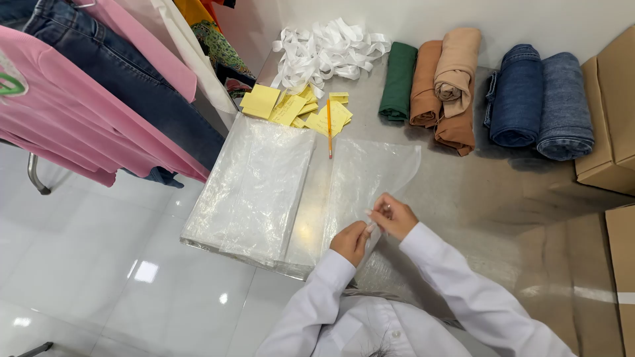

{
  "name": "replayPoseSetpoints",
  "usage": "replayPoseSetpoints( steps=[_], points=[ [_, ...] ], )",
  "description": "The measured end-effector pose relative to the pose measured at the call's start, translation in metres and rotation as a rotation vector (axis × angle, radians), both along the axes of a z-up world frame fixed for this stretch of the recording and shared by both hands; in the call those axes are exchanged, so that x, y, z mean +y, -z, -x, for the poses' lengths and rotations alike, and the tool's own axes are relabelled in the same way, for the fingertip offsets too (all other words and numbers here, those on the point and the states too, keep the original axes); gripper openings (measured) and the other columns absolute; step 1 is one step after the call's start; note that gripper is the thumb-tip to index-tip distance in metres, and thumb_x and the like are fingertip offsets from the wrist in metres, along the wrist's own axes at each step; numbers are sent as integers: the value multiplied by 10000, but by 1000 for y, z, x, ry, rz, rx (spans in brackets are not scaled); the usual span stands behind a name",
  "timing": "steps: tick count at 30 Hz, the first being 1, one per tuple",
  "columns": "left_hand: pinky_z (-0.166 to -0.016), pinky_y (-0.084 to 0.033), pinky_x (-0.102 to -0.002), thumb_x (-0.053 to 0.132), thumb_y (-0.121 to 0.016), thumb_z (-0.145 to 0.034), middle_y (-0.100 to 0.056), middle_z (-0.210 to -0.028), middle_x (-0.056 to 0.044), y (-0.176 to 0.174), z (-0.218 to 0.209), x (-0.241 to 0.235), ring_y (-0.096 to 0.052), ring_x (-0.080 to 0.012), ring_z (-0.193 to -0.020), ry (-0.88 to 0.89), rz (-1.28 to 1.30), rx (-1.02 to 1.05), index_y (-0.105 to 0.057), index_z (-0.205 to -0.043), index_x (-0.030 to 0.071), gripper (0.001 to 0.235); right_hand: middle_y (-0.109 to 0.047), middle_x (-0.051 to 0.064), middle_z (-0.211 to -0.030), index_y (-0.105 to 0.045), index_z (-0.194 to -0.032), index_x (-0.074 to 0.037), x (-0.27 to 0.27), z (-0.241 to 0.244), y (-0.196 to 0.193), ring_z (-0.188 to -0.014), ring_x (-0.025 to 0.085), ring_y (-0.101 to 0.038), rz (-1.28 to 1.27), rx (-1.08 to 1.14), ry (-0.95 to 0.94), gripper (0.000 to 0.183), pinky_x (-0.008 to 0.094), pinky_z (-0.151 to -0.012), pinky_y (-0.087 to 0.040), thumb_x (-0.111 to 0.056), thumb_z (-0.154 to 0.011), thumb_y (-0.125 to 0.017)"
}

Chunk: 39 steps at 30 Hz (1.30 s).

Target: The person places a rolled brown garment into a clear plastic bag and seals it. They then place the bagged garment into a cardboard box, close the box, and secure it by wrapping and tying a white ribbon around it.

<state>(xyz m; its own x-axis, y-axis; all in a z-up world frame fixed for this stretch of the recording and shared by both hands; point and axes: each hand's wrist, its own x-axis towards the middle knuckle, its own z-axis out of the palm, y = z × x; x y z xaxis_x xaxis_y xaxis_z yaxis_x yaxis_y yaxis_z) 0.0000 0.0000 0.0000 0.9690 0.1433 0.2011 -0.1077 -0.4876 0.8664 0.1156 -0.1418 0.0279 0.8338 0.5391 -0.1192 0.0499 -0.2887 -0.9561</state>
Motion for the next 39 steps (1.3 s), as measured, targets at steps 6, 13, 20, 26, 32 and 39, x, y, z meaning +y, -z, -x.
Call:
replayPoseSetpoints(
  steps=[6,13,20,26,32,39],
  points=[
    [-683,-548,-362,304,-513,-1095,-586,-697,-68,-6,0,4,-661,-264,-710,-20,-31,-33,-558,-832,142,312,-746,57,-1130,-768,-1111,-123,-20,-5,-21,-697,127,-674,-47,-320,-166,199,213,-514,-505,-154,-930,-691],
    [-714,-571,-396,278,-525,-1083,-621,-720,-104,-24,5,-2,-682,-305,-768,-30,-62,-55,-562,-854,141,269,-678,130,-946,-720,-1135,26,-15,1,24,-571,136,-627,-316,-79,-325,256,278,-525,-592,-136,-1007,-569],
    [-663,-563,-355,263,-530,-1079,-588,-654,-72,-3,3,-7,-668,-267,-690,-105,-56,-101,-546,-824,162,275,-572,33,-803,-623,-966,-59,-8,6,44,-412,137,-643,-157,-466,-266,220,249,-435,-567,-164,-1056,-452],
    [-641,-547,-345,186,-612,-1025,-564,-612,-78,16,-1,-12,-648,-280,-653,-135,-28,-211,-544,-753,148,283,-551,-5,-786,-575,-970,-150,-13,-9,69,-421,196,-587,135,-1288,-189,82,300,-453,-527,-163,-1008,-503],
    [-680,-542,-360,243,-581,-1061,-590,-643,-103,6,-1,-5,-635,-299,-655,-136,197,-138,-584,-790,135,292,-570,-18,-756,-538,-937,-148,4,-22,50,-401,171,-537,97,-1451,-162,81,276,-436,-497,-153,-1012,-507],
    [-599,-478,-337,299,-542,-1079,-497,-520,-78,-13,1,0,-500,-203,-554,-164,413,26,-615,-775,147,348,-536,-53,-778,-506,-915,-209,5,-38,35,-415,172,-549,163,-1490,-198,108,283,-462,-509,-198,-1018,-536]
  ],
)
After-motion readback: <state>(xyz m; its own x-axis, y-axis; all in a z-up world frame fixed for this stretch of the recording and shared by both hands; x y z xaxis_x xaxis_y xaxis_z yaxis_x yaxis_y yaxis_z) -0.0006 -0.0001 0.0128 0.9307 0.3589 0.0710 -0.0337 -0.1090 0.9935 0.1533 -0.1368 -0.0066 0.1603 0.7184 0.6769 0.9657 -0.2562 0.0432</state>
